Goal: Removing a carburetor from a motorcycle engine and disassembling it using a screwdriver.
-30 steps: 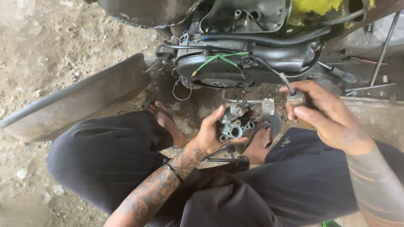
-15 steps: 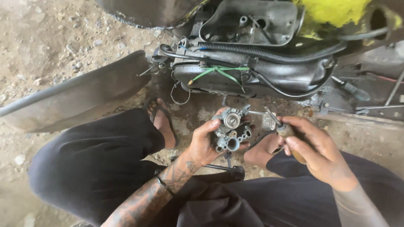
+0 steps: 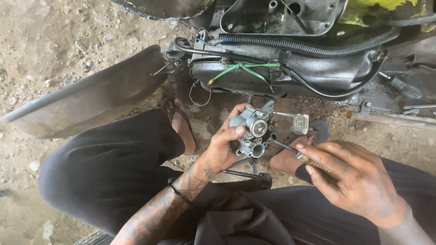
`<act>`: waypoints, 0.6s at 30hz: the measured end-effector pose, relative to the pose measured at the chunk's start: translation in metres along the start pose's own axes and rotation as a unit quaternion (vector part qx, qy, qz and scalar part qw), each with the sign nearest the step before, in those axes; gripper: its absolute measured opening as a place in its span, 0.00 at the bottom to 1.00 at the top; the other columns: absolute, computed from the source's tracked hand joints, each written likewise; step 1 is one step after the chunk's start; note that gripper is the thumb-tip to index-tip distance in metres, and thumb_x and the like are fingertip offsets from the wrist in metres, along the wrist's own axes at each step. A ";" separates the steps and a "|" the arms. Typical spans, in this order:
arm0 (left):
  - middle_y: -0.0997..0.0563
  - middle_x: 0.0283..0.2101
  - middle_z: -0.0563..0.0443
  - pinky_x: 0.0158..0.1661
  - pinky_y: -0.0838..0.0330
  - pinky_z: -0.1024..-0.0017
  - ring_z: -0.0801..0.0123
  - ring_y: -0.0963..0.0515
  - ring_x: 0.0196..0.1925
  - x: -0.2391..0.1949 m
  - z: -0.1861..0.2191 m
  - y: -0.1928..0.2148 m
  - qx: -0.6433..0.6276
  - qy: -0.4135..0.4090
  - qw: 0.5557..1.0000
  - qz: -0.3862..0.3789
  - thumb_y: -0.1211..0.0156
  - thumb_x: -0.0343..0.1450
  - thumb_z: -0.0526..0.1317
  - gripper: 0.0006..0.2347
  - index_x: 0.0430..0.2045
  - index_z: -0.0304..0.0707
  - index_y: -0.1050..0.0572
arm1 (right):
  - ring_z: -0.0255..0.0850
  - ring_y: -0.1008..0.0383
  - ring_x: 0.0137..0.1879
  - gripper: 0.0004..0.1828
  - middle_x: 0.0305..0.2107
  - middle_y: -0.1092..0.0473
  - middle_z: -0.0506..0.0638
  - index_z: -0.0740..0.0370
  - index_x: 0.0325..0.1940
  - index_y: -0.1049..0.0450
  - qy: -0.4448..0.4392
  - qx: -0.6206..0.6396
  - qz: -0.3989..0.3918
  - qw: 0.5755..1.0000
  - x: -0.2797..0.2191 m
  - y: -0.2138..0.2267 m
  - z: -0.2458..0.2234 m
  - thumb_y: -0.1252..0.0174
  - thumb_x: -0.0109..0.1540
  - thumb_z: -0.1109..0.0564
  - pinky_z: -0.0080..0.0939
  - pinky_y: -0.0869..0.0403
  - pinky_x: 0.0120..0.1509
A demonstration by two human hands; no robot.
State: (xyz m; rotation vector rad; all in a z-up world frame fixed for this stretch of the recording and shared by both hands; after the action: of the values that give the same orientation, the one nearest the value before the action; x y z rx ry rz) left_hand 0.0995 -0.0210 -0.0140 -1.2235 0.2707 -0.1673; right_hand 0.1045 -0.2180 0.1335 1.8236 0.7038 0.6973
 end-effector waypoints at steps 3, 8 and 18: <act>0.21 0.50 0.42 0.52 0.24 0.61 0.55 0.19 0.51 -0.001 0.004 0.001 0.026 -0.005 1.000 0.006 0.26 0.67 0.42 0.28 0.58 0.38 0.35 | 0.42 0.23 0.45 0.19 0.42 0.26 0.46 0.50 0.60 0.24 0.029 -0.027 0.007 0.999 0.007 -0.002 -0.006 0.41 0.64 0.52 0.48 0.21 0.52; 0.21 0.51 0.44 0.52 0.25 0.65 0.59 0.19 0.50 -0.006 0.006 0.004 0.100 -0.024 0.994 0.026 0.27 0.66 0.44 0.28 0.59 0.40 0.35 | 0.44 0.23 0.43 0.19 0.42 0.26 0.47 0.51 0.59 0.24 0.032 -0.007 -0.003 0.999 0.013 -0.003 -0.013 0.42 0.64 0.52 0.48 0.23 0.49; 0.28 0.50 0.51 0.46 0.30 0.71 0.68 0.26 0.46 -0.009 0.020 -0.011 0.184 -0.037 0.982 0.016 0.28 0.68 0.43 0.26 0.58 0.44 0.35 | 0.40 0.18 0.49 0.22 0.46 0.20 0.48 0.58 0.53 0.24 -0.158 0.145 -0.069 0.974 -0.004 -0.018 0.008 0.34 0.56 0.51 0.40 0.22 0.56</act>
State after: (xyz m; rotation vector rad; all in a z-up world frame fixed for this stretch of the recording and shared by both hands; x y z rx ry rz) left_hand 0.0971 -0.0044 0.0032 -0.8558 0.1841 -0.1362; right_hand 0.1048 -0.2202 0.1136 2.0664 0.7371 0.2106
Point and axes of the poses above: each hand's wrist, its own x-axis towards the middle knuckle, its own y-axis out of the back of the hand, z = x × y, the point moved 6 cm from there along x, towards the middle knuckle
